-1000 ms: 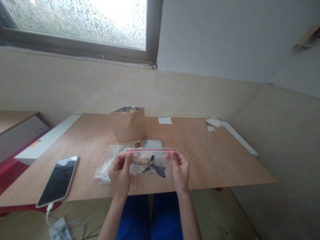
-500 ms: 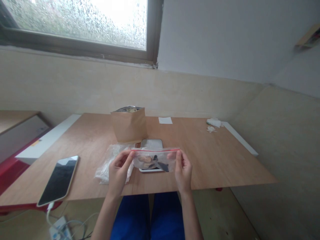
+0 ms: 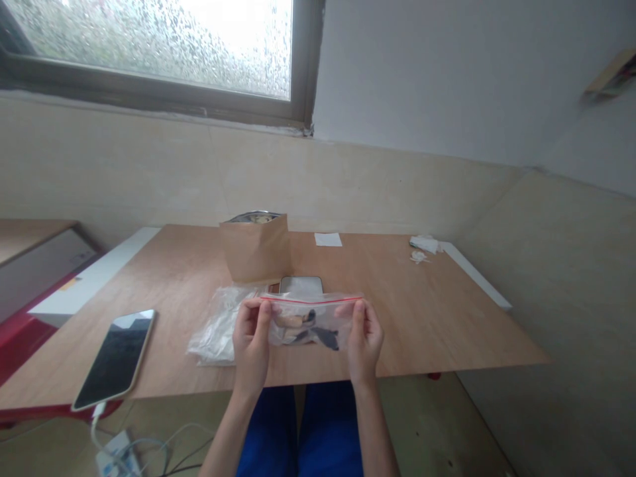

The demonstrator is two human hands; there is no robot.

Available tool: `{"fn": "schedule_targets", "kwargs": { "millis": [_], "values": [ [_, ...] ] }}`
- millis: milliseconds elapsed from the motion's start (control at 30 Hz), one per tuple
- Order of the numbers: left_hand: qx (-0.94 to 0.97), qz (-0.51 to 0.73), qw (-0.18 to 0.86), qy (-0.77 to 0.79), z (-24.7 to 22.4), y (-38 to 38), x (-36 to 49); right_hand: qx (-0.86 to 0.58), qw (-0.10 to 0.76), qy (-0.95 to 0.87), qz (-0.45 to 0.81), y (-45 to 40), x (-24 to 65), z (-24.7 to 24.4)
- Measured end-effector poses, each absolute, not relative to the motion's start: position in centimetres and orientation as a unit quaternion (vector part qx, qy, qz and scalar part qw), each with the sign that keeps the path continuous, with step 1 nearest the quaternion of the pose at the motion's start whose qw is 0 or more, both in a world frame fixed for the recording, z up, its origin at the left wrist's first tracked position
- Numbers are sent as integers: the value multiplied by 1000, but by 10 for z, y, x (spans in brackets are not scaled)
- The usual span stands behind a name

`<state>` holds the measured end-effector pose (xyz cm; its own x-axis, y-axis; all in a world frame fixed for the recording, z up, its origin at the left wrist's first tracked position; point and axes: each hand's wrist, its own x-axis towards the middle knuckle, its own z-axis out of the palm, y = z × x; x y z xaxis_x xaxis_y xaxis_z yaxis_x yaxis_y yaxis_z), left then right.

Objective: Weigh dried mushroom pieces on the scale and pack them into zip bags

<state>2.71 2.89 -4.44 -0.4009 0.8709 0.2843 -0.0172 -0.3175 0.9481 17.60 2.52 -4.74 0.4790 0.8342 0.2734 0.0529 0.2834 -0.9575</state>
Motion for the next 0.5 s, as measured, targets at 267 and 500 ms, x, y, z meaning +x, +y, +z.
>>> {"fn": "schedule_targets", "kwargs": {
  "millis": [267, 500],
  "values": [
    [416, 686, 345, 487, -44, 29, 31, -497, 674, -440, 325, 24, 169, -48],
    [463, 617, 398, 496, -53, 29, 25, -510, 677, -436, 303, 25, 172, -50]
  ]
}}
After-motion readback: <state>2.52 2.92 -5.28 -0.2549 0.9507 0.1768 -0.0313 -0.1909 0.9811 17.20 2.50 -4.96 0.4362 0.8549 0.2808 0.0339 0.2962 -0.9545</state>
